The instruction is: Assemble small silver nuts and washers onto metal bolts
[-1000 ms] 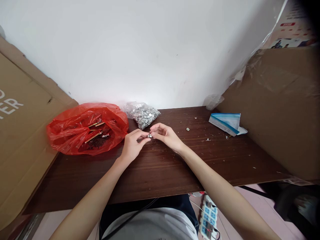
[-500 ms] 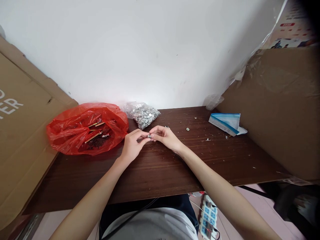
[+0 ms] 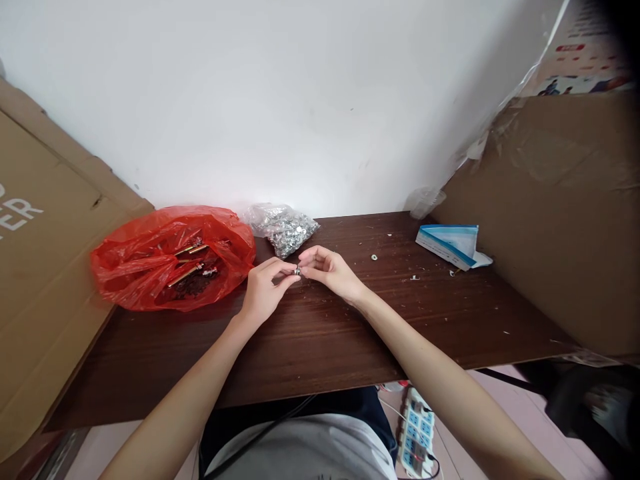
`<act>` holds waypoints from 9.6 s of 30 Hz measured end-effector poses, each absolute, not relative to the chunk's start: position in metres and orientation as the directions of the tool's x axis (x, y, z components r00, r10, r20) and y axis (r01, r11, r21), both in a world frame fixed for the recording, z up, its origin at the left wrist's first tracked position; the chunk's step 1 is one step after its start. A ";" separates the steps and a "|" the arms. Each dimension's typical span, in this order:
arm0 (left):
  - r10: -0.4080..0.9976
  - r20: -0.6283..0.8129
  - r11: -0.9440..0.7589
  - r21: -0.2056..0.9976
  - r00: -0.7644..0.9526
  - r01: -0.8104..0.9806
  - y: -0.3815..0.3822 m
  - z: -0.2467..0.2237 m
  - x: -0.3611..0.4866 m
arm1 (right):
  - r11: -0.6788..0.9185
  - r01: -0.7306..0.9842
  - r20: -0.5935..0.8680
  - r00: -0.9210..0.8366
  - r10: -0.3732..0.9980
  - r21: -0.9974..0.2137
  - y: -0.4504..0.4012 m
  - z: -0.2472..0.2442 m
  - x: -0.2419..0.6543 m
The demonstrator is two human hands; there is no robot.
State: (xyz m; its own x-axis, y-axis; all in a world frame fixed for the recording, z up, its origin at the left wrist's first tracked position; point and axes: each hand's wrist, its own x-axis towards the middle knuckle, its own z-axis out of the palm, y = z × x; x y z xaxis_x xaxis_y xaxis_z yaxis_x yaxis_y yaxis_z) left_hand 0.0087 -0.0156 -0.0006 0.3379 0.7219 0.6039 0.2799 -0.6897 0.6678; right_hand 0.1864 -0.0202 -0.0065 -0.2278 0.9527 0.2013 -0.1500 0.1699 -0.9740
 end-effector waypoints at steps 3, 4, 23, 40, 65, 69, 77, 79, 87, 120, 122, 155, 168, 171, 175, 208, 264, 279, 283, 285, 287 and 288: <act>0.722 0.599 -0.689 0.670 0.346 0.276 -0.016 -0.001 0.009 | 0.132 -0.128 0.160 -0.240 0.957 -0.983 -0.020 -0.007 0.185; 0.721 0.599 -0.690 0.669 0.349 0.276 -0.016 -0.001 0.009 | 0.133 -0.125 0.160 -0.245 0.956 -0.983 -0.020 -0.008 0.185; 0.709 0.615 -0.703 0.654 0.346 0.279 -0.016 0.000 0.009 | 0.178 -0.166 0.214 -0.235 0.948 -0.970 -0.022 -0.005 0.184; 0.724 0.617 -0.689 0.671 0.308 0.275 -0.015 0.000 0.008 | 0.089 -0.111 0.116 -0.275 0.954 -0.990 -0.020 -0.007 0.186; 0.742 0.572 -0.665 0.691 0.349 0.282 -0.016 0.002 0.008 | 0.111 -0.194 0.160 -0.258 0.953 -0.975 -0.021 -0.005 0.187; 0.751 0.568 -0.655 0.706 0.336 0.269 -0.016 0.000 0.008 | 0.108 -0.184 0.152 -0.245 0.957 -0.977 -0.021 -0.005 0.186; 0.791 0.534 -0.606 0.751 0.300 0.262 -0.015 -0.002 0.009 | 0.146 -0.145 0.174 -0.205 0.963 -0.979 -0.021 -0.005 0.185; 0.790 0.529 -0.605 0.753 0.310 0.259 -0.015 -0.002 0.009 | 0.131 -0.127 0.156 -0.216 0.964 -0.983 -0.020 -0.006 0.185; 0.781 0.537 -0.618 0.739 0.320 0.268 -0.015 -0.003 0.008 | 0.136 -0.146 0.167 -0.230 0.959 -0.980 -0.020 -0.007 0.187; 0.775 0.544 -0.626 0.731 0.321 0.272 -0.013 -0.003 0.009 | 0.145 -0.162 0.188 -0.301 0.935 -0.976 -0.021 -0.007 0.187; 0.779 0.544 -0.622 0.731 0.312 0.280 -0.013 -0.003 0.009 | 0.099 -0.166 0.148 -0.322 0.935 -0.981 -0.021 -0.007 0.187; 0.760 0.551 -0.642 0.717 0.344 0.270 -0.015 -0.002 0.009 | 0.009 -0.231 0.076 -0.283 0.956 -0.973 -0.022 -0.007 0.186; 0.759 0.543 -0.642 0.713 0.359 0.280 -0.013 -0.005 0.008 | -0.016 -0.197 0.041 -0.285 0.958 -0.980 -0.020 -0.008 0.189; 0.760 0.544 -0.643 0.712 0.356 0.283 -0.012 -0.004 0.009 | 0.026 -0.230 0.089 -0.266 0.960 -0.973 -0.020 -0.007 0.188; 0.762 0.541 -0.642 0.703 0.356 0.307 -0.011 -0.005 0.008 | 0.047 -0.209 0.093 -0.214 0.973 -0.977 -0.020 -0.007 0.185; 0.805 0.417 -0.573 0.732 0.421 0.369 -0.012 -0.005 0.011 | 0.567 0.407 0.511 -0.247 0.823 -0.716 -0.031 0.005 0.187; 0.839 0.387 -0.543 0.641 0.382 0.543 -0.014 -0.017 0.011 | 0.589 0.453 0.456 -0.375 0.807 -0.669 -0.032 -0.007 0.179; 0.824 0.427 -0.566 0.655 0.373 0.500 -0.014 -0.017 0.013 | 0.409 0.411 0.364 -0.188 0.912 -0.815 -0.028 -0.012 0.179; 0.876 0.359 -0.463 0.812 0.321 0.356 -0.014 -0.013 0.013 | 0.335 0.186 0.318 -0.118 0.941 -0.924 -0.026 -0.012 0.179; 0.893 0.326 -0.414 0.865 0.310 0.284 -0.014 -0.010 0.013 | 0.313 0.089 0.302 -0.118 0.946 -0.946 -0.025 -0.011 0.180; 0.902 0.319 -0.390 0.890 0.291 0.235 -0.015 -0.007 0.012 | 0.300 0.019 0.295 -0.133 0.946 -0.954 -0.024 -0.010 0.180; 0.906 0.317 -0.380 0.900 0.280 0.211 -0.015 -0.006 0.012 | 0.294 -0.007 0.292 -0.142 0.946 -0.956 -0.024 -0.009 0.180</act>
